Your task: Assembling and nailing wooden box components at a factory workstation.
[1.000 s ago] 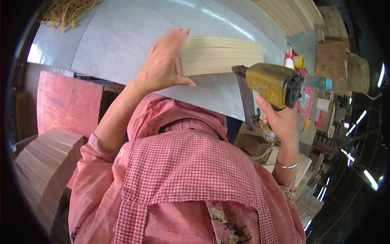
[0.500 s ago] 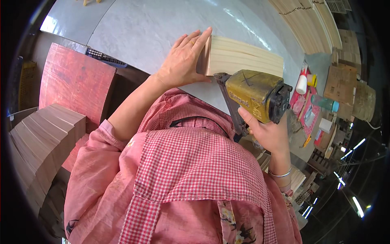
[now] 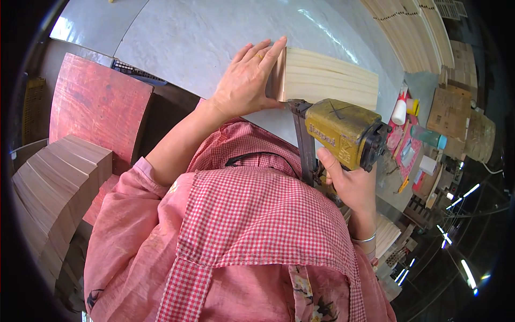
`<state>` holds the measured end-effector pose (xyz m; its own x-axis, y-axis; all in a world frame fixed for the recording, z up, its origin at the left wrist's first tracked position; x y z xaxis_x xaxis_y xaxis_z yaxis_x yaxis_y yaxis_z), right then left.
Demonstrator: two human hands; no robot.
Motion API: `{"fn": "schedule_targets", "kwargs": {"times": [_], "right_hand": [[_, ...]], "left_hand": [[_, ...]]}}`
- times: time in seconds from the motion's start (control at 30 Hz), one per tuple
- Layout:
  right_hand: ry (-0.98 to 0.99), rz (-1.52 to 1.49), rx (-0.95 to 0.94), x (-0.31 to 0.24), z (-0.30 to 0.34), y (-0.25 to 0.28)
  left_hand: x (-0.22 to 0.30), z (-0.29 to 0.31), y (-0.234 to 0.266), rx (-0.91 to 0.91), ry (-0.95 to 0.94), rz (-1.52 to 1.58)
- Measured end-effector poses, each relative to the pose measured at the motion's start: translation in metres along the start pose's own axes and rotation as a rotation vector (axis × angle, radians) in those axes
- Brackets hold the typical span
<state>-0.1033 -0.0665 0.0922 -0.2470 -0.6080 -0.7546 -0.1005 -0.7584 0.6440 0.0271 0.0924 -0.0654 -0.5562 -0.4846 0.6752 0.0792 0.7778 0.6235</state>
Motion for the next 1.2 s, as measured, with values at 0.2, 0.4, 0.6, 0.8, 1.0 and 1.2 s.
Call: {"fn": "schedule_targets", "kwargs": {"times": [0.2, 0.4, 0.6, 0.8, 1.0, 1.2], "right_hand": [[-0.025, 0.002, -0.002, -0.003, 0.003, -0.001], [-0.08, 0.023, 0.027, -0.002, 0.004, -0.002], [-0.073, 0.059, 0.052, 0.0, 0.004, -0.003], [-0.03, 0.147, 0.027, -0.009, -0.006, 0.004], [-0.059, 0.168, 0.03, -0.023, -0.036, 0.001], [-0.043, 0.154, 0.016, -0.025, -0.048, -0.002]], "left_hand": [[-0.001, 0.001, 0.0, -0.002, 0.01, 0.009], [-0.002, 0.002, -0.001, 0.006, 0.007, -0.004], [-0.002, 0.001, -0.002, 0.003, 0.006, 0.006], [-0.002, 0.001, -0.001, -0.007, 0.025, 0.018], [-0.002, 0.002, 0.001, 0.005, 0.026, 0.044], [-0.003, 0.003, -0.001, 0.024, 0.029, 0.044]]}}
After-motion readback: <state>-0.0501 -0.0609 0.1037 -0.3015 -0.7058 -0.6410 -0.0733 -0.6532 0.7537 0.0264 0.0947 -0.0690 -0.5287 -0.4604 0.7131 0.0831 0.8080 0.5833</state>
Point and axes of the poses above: each hand's wrist, its own z-axis away from the middle knuckle, its own y-axis out of the back of the hand, x = y × z, the point moved 4 cm from there along -z, towards the middle knuckle, and after that the axes turned 8 degrees about x, right-handed, at the moved point
